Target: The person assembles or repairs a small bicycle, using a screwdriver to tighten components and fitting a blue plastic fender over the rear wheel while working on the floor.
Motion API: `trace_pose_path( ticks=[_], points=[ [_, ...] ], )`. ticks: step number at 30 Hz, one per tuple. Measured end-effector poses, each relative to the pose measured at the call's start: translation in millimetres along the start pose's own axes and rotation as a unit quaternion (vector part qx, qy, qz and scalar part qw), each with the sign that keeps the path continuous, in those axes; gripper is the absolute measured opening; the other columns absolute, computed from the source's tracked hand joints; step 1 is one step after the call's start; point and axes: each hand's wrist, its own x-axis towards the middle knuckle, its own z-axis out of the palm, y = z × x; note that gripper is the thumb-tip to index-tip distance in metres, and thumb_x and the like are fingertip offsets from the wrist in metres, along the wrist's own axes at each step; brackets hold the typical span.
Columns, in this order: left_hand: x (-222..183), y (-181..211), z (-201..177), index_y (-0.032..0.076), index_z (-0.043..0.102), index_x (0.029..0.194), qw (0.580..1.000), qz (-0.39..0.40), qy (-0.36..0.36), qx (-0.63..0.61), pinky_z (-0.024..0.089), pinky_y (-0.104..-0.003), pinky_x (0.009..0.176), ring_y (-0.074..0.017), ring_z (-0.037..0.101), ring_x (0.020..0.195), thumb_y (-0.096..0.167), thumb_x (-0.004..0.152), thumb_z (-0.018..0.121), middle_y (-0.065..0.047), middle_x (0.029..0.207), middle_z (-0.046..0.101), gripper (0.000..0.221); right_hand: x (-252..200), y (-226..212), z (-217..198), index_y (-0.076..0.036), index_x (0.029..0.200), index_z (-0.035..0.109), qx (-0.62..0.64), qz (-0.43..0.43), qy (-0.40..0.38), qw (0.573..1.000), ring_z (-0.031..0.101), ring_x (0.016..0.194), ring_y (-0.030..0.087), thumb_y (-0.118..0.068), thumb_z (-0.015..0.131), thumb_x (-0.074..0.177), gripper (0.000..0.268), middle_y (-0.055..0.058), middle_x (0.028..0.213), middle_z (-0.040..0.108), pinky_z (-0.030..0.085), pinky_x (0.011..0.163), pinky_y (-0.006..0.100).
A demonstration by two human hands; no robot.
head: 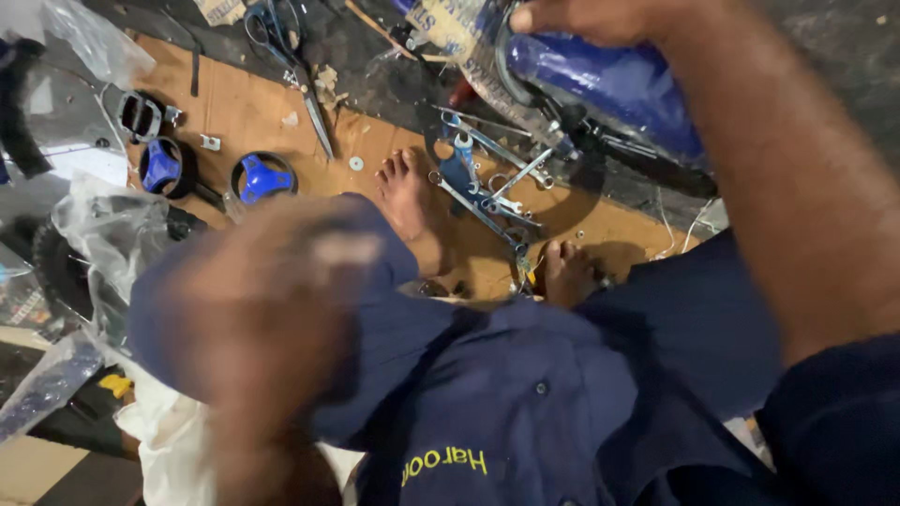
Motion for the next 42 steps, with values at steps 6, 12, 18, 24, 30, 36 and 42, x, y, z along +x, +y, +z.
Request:
trace_pose_path(
  ticks=[6, 12, 18, 24, 30, 36, 42],
  points=[
    [16, 18, 340, 0.010, 0.076, 0.094, 0.921, 0.098, -0.376, -0.018, 0.058, -0.050, 0.066, -0.0377, 0.073, 0.082, 0.021, 0.083, 0.061, -0.017, 0.089, 0.074, 0.021, 11, 23, 8, -0.015, 0.133, 0.070, 0.095, -0.223, 0.047, 0.969, 0.070, 0.097, 0.030, -0.039, 0.069, 0.098, 0.043, 0.012, 0.113, 0.075, 0.054, 0.085, 0.047],
    [-42, -57, 557, 0.011, 0.074, 0.089, 0.915, 0.252, -0.314, -0.021, 0.058, -0.045, 0.079, -0.0330, 0.073, 0.093, 0.020, 0.084, 0.061, -0.014, 0.093, 0.074, 0.016, 12, 31, 12, -0.015, 0.128, 0.070, 0.128, -0.245, 0.084, 0.957, 0.069, 0.105, 0.033, -0.031, 0.072, 0.093, 0.039, 0.014, 0.119, 0.073, 0.053, 0.088, 0.045],
    [-49, -48, 562, 0.012, 0.074, 0.094, 0.900, 0.250, -0.358, 0.008, 0.057, -0.046, 0.082, -0.0338, 0.072, 0.096, 0.020, 0.085, 0.061, -0.015, 0.098, 0.073, 0.018, 10, 29, 13, -0.016, 0.120, 0.074, 0.139, -0.251, 0.120, 0.951, 0.060, 0.108, 0.041, -0.028, 0.080, 0.087, 0.036, 0.021, 0.113, 0.060, 0.048, 0.091, 0.047],
    [-7, -43, 522, 0.012, 0.075, 0.100, 0.881, 0.264, -0.390, 0.033, 0.056, -0.046, 0.085, -0.0346, 0.071, 0.100, 0.021, 0.087, 0.061, -0.016, 0.103, 0.073, 0.020, 12, 27, 12, -0.018, 0.120, 0.075, 0.135, -0.262, 0.106, 0.950, 0.056, 0.110, 0.040, -0.030, 0.080, 0.086, 0.036, 0.020, 0.108, 0.054, 0.047, 0.095, 0.047],
    [-4, -18, 458, 0.012, 0.075, 0.105, 0.887, 0.250, -0.388, 0.017, 0.055, -0.047, 0.088, -0.0354, 0.070, 0.103, 0.021, 0.089, 0.061, -0.017, 0.108, 0.073, 0.023, 16, 32, 12, -0.019, 0.120, 0.075, 0.127, -0.269, 0.097, 0.950, 0.054, 0.112, 0.038, -0.030, 0.078, 0.085, 0.037, 0.018, 0.115, 0.054, 0.045, 0.098, 0.046],
    [50, 15, 254, 0.020, 0.076, 0.115, 0.902, 0.134, -0.408, -0.049, 0.053, -0.049, 0.089, -0.0362, 0.068, 0.104, 0.023, 0.081, 0.067, -0.016, 0.110, 0.073, 0.035, 20, 32, 6, -0.020, 0.121, 0.076, 0.135, -0.253, 0.055, 0.956, 0.056, 0.111, 0.033, -0.029, 0.076, 0.085, 0.037, 0.016, 0.115, 0.057, 0.045, 0.099, 0.042],
    [128, -20, 136, 0.015, 0.077, 0.111, 0.992, -0.005, -0.057, -0.109, 0.055, -0.049, 0.087, -0.0380, 0.070, 0.098, 0.024, 0.087, 0.067, -0.018, 0.101, 0.074, 0.027, 16, 26, -1, -0.017, 0.120, 0.076, 0.155, -0.191, 0.022, 0.969, 0.058, 0.110, 0.027, -0.029, 0.076, 0.087, 0.035, 0.010, 0.113, 0.061, 0.047, 0.097, 0.039]
  ],
)
